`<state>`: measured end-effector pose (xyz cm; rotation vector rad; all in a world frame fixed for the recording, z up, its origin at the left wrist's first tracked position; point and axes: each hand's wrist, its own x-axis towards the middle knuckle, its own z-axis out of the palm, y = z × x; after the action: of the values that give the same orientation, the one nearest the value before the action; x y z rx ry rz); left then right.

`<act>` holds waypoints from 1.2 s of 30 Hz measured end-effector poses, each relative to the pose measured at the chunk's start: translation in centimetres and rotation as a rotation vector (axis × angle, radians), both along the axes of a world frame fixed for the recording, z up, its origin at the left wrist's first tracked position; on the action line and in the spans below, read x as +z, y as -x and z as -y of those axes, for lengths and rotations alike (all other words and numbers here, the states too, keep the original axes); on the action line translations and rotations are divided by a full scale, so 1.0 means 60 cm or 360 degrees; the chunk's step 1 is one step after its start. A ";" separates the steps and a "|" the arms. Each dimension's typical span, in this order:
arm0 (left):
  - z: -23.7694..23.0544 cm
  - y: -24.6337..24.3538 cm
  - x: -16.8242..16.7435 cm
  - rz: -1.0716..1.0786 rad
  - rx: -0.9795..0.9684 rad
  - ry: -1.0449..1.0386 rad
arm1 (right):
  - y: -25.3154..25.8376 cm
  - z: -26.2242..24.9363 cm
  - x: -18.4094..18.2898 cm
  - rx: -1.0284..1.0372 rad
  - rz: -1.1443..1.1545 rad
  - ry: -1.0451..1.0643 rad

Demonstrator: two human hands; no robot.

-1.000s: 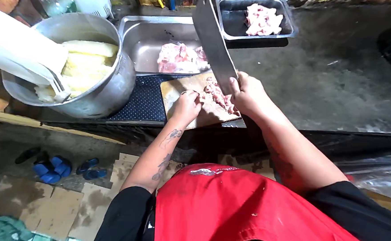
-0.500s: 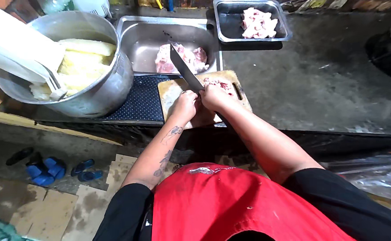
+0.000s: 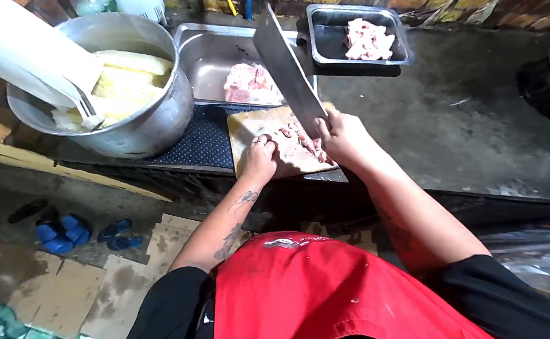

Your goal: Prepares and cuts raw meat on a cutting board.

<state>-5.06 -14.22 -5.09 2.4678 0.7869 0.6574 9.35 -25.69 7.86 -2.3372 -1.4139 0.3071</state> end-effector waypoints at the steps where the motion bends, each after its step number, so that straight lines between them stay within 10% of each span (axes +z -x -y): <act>1: 0.000 0.001 0.003 -0.0052 0.0000 0.0028 | 0.007 -0.004 0.009 -0.0008 0.0014 -0.0042; 10: -0.017 -0.007 0.005 0.0025 -0.0127 0.0047 | 0.009 -0.040 -0.078 -0.0066 -0.0404 0.0723; 18: -0.029 -0.019 0.012 -0.0107 -0.0204 0.0038 | -0.003 -0.140 -0.083 0.0052 -0.0296 0.0571; 36: -0.034 0.013 -0.020 0.0310 -0.0221 -0.0171 | 0.025 -0.021 -0.024 0.0013 -0.0196 0.0230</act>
<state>-5.82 -12.17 -6.26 2.4790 0.5135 0.8915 7.83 -24.44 6.43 -2.3807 -1.3844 0.5629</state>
